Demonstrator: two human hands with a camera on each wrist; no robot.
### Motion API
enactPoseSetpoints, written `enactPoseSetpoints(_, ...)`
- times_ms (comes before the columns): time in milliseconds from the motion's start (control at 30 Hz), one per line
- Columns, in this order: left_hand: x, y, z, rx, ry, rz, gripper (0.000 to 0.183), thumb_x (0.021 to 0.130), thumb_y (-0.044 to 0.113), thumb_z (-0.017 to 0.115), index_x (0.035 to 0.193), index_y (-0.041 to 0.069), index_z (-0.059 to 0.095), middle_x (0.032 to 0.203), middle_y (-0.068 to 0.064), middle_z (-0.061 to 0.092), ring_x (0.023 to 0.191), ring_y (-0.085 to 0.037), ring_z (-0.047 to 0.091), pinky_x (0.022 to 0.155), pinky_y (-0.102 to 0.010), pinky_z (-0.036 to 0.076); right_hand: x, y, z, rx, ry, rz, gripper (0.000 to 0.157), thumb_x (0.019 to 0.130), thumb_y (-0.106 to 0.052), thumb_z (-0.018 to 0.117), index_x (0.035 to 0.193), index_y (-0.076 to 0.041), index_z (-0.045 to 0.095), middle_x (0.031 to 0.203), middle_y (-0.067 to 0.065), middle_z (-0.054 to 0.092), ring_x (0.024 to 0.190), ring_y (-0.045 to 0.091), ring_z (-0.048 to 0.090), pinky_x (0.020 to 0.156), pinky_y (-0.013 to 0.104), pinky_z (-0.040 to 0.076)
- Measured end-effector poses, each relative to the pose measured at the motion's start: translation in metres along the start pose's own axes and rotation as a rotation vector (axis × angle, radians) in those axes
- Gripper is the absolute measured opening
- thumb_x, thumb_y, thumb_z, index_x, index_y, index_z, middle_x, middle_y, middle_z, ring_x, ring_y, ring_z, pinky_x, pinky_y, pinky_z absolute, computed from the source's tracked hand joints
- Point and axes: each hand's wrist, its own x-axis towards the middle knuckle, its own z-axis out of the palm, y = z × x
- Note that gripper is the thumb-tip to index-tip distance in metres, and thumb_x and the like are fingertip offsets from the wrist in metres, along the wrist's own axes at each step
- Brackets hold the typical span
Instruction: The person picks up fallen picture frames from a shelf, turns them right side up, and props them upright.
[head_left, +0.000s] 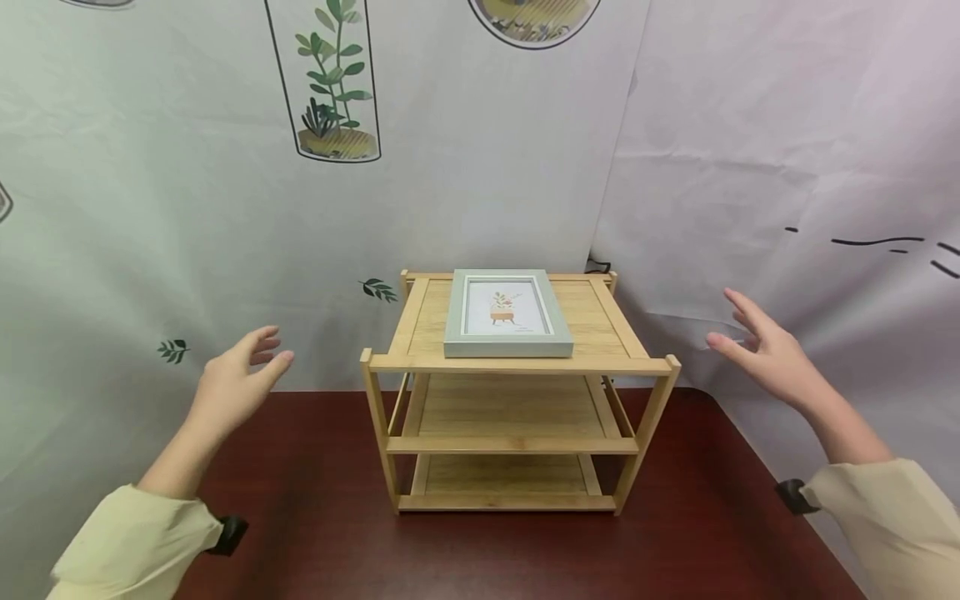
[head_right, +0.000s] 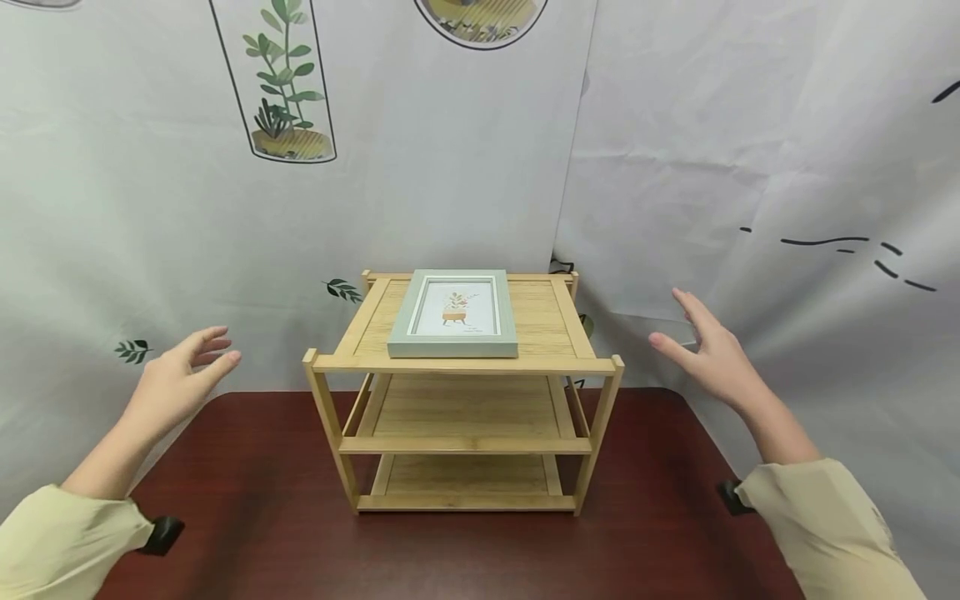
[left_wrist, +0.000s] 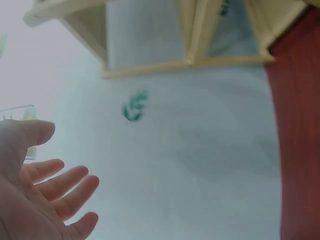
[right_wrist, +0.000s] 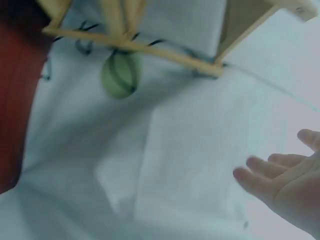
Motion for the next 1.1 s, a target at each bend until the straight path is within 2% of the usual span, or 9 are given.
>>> enactPoseSetpoints(67, 0.003, 0.011, -0.002, -0.064, 0.034, 0.013, 0.061, 0.090, 0.044, 0.041, 0.137, 0.008, 0.029, 0.127, -0.022, 0.046, 0.113, -0.041, 0.044, 0.080, -0.054, 0.040, 0.003, -0.012, 0.000, 0.040, 0.008, 0.008, 0.067, 0.088, -0.029, 0.051, 0.141, -0.034, 0.010, 0.149, 0.005, 0.012, 0.124, 0.040, 0.032, 0.090, 0.043, 0.041)
enactPoseSetpoints(100, 0.005, 0.016, -0.003, -0.085, 0.049, 0.022, 0.060, 0.090, 0.044, 0.041, 0.137, 0.009, 0.031, 0.126, -0.021, 0.048, 0.112, -0.040, 0.046, 0.080, -0.053, 0.041, 0.005, -0.017, 0.000, 0.066, 0.010, 0.003, 0.067, 0.088, -0.028, 0.052, 0.141, -0.036, 0.011, 0.149, 0.003, 0.013, 0.125, 0.032, 0.035, 0.087, 0.033, 0.044)
enactPoseSetpoints(167, 0.009, 0.028, -0.003, -0.126, 0.062, 0.041, 0.057, 0.089, 0.042, 0.043, 0.136, 0.010, 0.034, 0.123, -0.019, 0.052, 0.111, -0.038, 0.049, 0.080, -0.052, 0.042, 0.009, -0.027, 0.003, 0.112, 0.019, -0.022, 0.066, 0.088, -0.025, 0.053, 0.140, -0.033, 0.015, 0.148, 0.003, 0.018, 0.122, 0.013, 0.041, 0.079, 0.015, 0.044)
enactPoseSetpoints(233, 0.013, 0.042, -0.002, -0.155, 0.060, 0.065, 0.055, 0.089, 0.041, 0.044, 0.135, 0.011, 0.035, 0.120, -0.017, 0.054, 0.109, -0.036, 0.051, 0.080, -0.051, 0.043, 0.014, -0.036, 0.007, 0.155, 0.022, -0.067, 0.064, 0.087, -0.022, 0.054, 0.141, -0.027, 0.019, 0.146, 0.007, 0.023, 0.112, -0.003, 0.044, 0.072, 0.003, 0.038)
enactPoseSetpoints(333, 0.020, 0.061, 0.001, -0.190, 0.039, 0.113, 0.052, 0.089, 0.038, 0.047, 0.133, 0.010, 0.038, 0.116, -0.016, 0.058, 0.105, -0.033, 0.055, 0.080, -0.048, 0.044, 0.021, -0.051, 0.013, 0.237, 0.009, -0.104, 0.059, 0.087, -0.018, 0.054, 0.139, -0.018, 0.026, 0.139, 0.015, 0.032, 0.098, -0.012, 0.047, 0.071, 0.008, 0.044)
enactPoseSetpoints(433, 0.028, 0.079, 0.004, -0.234, -0.009, 0.150, 0.050, 0.088, 0.034, 0.050, 0.131, 0.011, 0.040, 0.114, -0.015, 0.059, 0.103, -0.031, 0.057, 0.082, -0.046, 0.045, 0.028, -0.064, 0.019, 0.350, -0.033, -0.106, 0.054, 0.088, -0.015, 0.053, 0.136, -0.009, 0.030, 0.130, 0.014, 0.041, 0.091, -0.008, 0.054, 0.071, 0.017, 0.050)
enactPoseSetpoints(533, 0.034, 0.096, 0.008, -0.282, -0.098, 0.157, 0.049, 0.088, 0.032, 0.052, 0.131, 0.012, 0.040, 0.115, -0.013, 0.059, 0.106, -0.029, 0.056, 0.085, -0.045, 0.044, 0.036, -0.076, 0.025, 0.467, -0.095, -0.084, 0.053, 0.088, -0.014, 0.052, 0.135, -0.003, 0.029, 0.124, 0.012, 0.043, 0.089, 0.000, 0.059, 0.070, 0.024, 0.052)
enactPoseSetpoints(767, 0.049, 0.120, 0.021, -0.380, -0.334, 0.095, 0.054, 0.088, 0.030, 0.053, 0.135, 0.014, 0.033, 0.123, -0.013, 0.051, 0.105, -0.027, 0.055, 0.080, -0.037, 0.049, 0.055, -0.093, 0.040, 0.588, -0.229, 0.026, 0.057, 0.088, -0.015, 0.053, 0.135, -0.002, 0.025, 0.130, 0.025, 0.036, 0.086, 0.004, 0.060, 0.074, 0.029, 0.052)
enactPoseSetpoints(1100, 0.069, 0.134, 0.045, -0.498, -0.452, 0.006, 0.061, 0.089, 0.020, 0.051, 0.140, 0.006, 0.020, 0.129, -0.019, 0.045, 0.103, -0.030, 0.056, 0.080, -0.031, 0.050, 0.078, -0.107, 0.062, 0.649, -0.352, 0.146, 0.062, 0.087, -0.008, 0.052, 0.139, -0.004, 0.017, 0.134, 0.026, 0.032, 0.090, 0.014, 0.059, 0.079, 0.033, 0.051)
